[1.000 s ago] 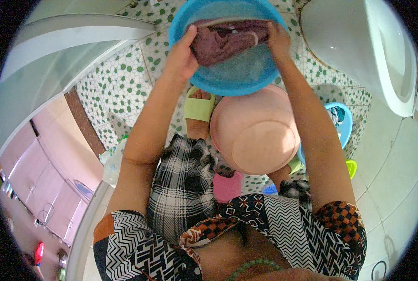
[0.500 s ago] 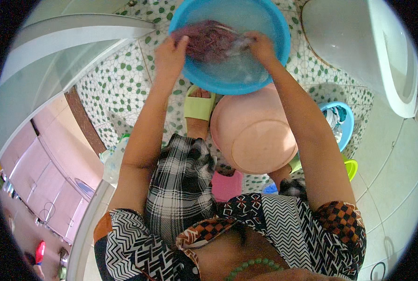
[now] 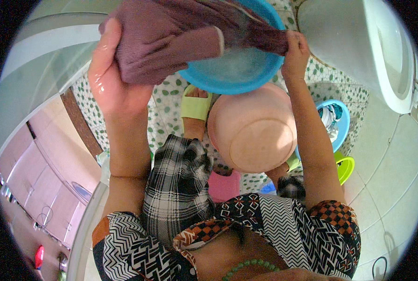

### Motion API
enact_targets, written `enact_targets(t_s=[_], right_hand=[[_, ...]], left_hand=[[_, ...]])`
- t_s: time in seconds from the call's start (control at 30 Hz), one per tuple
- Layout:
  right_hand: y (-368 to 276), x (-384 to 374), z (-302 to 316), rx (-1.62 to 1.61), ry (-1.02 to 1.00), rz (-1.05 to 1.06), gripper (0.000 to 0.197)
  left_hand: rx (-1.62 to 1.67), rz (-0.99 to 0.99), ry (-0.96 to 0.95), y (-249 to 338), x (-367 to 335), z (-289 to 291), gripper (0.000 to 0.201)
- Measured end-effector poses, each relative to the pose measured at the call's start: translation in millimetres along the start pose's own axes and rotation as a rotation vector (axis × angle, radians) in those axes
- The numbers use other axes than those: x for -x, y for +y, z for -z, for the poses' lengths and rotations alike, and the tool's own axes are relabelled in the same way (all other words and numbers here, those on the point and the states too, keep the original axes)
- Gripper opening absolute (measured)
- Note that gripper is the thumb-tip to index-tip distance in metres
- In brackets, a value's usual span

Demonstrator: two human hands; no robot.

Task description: The person washes clothes by hand in basins, scrubbing them, wringing them out, pouring water into a toilet, and adding fresh water from a large plastic bottle.

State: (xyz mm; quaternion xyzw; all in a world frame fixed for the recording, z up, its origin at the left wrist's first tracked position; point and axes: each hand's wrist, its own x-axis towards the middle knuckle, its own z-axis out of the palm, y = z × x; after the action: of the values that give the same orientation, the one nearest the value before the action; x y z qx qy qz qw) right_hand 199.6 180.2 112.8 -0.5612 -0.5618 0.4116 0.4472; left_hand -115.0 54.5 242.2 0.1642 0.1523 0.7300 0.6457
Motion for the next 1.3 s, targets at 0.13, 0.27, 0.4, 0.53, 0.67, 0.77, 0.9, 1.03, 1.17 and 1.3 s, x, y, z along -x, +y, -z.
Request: enact_targets(t_s=[0.13, 0.27, 0.4, 0.53, 0.67, 0.77, 0.9, 1.03, 1.17, 1.3], right_hand=[[-15.7, -15.1, -18.0, 0.9, -0.508, -0.107, 0.051], [-17.4, -39.5, -59.8, 1.001, -0.444, 0.35, 0.065], [46.7, -19.5, -134.2, 0.989, -0.44, 0.588, 0.062], [47.9, -5.4, -146.3, 1.092, -0.623, 0.317, 0.048], [48.9, -6.7, -121.8, 0.988, -0.43, 0.229, 0.038], [53.7, -3.4, -106.2, 1.097, -0.538, 0.376, 0.039], [38.2, -10.8, -97.5, 0.59, -0.481, -0.091, 0.044], [-36.1, 26.9, -107.6, 0.051, -0.758, -0.057, 0.045], [-106.9, 83.1, -113.5, -0.236, -0.874, 0.237, 0.05], [-125.2, 122.6, -125.3, 0.308, -0.867, 0.42, 0.042]], left_hand=[[-0.365, -0.072, 0.098, -15.2, -17.4, 12.8, 0.033], [-1.175, -0.005, -0.076, -26.6, -27.1, 9.9, 0.026], [-2.169, -0.344, -0.311, -36.7, -67.4, 34.4, 0.027], [-2.248, -0.301, -0.211, -36.1, -96.4, 58.1, 0.029], [-2.026, -0.366, -0.117, -54.6, -93.5, 70.5, 0.024], [-1.658, -0.288, -0.081, -76.0, -81.3, 117.7, 0.035], [-0.89, 0.266, 0.387, -110.1, -41.7, 122.9, 0.048], [-0.016, 0.591, 0.465, -126.7, -24.6, 145.3, 0.064], [0.165, 0.514, 0.109, -126.9, -24.4, 112.8, 0.067], [0.41, 0.581, 0.461, -121.4, -22.7, 53.1, 0.051]])
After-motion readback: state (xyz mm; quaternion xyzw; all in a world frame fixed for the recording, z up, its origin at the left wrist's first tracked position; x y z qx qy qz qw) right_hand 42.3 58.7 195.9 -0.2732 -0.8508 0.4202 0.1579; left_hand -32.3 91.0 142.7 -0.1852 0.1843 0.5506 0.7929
